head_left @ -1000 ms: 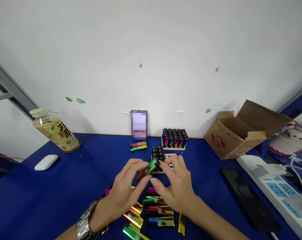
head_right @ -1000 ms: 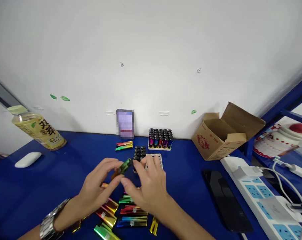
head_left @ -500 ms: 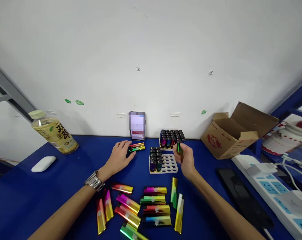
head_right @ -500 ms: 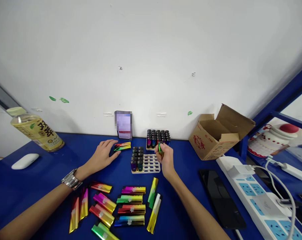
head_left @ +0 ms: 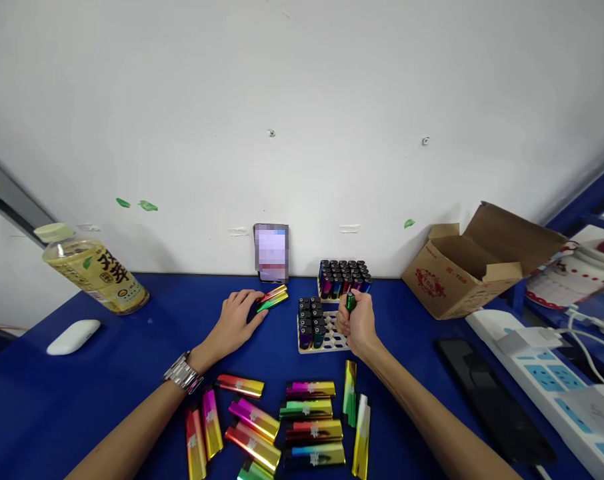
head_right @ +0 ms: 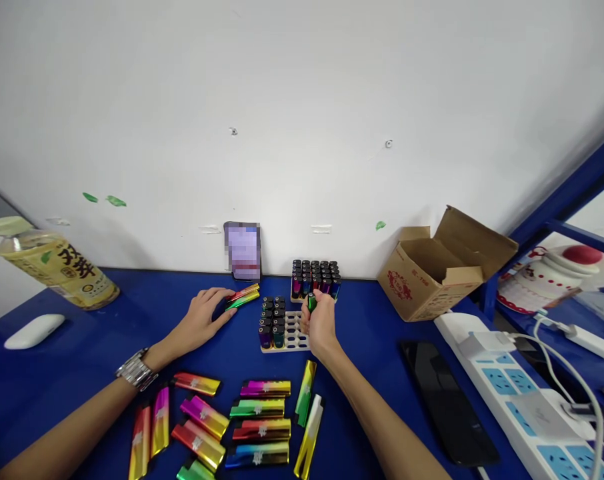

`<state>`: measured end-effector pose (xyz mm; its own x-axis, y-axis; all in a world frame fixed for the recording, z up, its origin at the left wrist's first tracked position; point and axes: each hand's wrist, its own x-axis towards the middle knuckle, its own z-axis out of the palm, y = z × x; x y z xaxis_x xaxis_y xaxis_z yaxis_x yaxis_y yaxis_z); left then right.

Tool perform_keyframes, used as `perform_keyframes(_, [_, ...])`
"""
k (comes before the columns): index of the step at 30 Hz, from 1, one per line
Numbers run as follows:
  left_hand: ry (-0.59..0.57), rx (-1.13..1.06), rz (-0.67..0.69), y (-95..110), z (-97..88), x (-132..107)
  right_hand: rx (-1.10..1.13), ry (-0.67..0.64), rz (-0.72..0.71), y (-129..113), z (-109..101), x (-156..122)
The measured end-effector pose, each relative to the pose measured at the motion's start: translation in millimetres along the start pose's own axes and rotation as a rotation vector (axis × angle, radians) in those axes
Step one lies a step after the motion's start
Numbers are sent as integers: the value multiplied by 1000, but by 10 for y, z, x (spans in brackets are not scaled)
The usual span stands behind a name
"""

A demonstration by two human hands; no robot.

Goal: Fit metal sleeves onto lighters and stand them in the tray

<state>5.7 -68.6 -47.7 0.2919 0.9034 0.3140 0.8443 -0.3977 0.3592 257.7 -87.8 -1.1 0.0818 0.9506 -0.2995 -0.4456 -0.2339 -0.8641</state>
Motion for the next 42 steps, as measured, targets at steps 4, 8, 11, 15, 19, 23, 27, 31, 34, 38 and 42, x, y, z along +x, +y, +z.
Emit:
perform_keyframes(4, [-19,-50,-2,15,-32,-13,-63,-48,-50,62,-41,30])
perform_keyframes(8, [-39,-100,40,29,-69,-32,-234,-218,-362,97,-107,54])
perform_keyframes(11, [-71,-121,76,46,-100,-38,-427,-281,-642,82,-168,76])
perform_keyframes(15, [-112,-128,116,88,-141,-37,-646,-271,-806,87,-251,129])
perform_keyframes(19, [-105,-121,91,134,-153,-37,-655,-284,-816,144,-315,197])
perform_keyframes(23, [-103,-111,57,130,-128,-25,-701,-310,-835,139,-353,243])
perform_keyframes(27, [-101,-155,18,83,-106,-3,-842,-318,-895,63,-357,237])
perform_keyframes(31, [-58,-238,-26,43,-95,6,-876,-313,-958,41,-353,200])
perform_keyframes(34, [-43,-259,-45,33,-83,8,-875,-246,-1034,60,-358,180])
perform_keyframes(38, [-35,-291,-36,40,-82,23,-903,-218,-1064,58,-362,173])
perform_keyframes(42, [11,-408,-87,47,-107,43,-932,-242,-1026,34,-347,160])
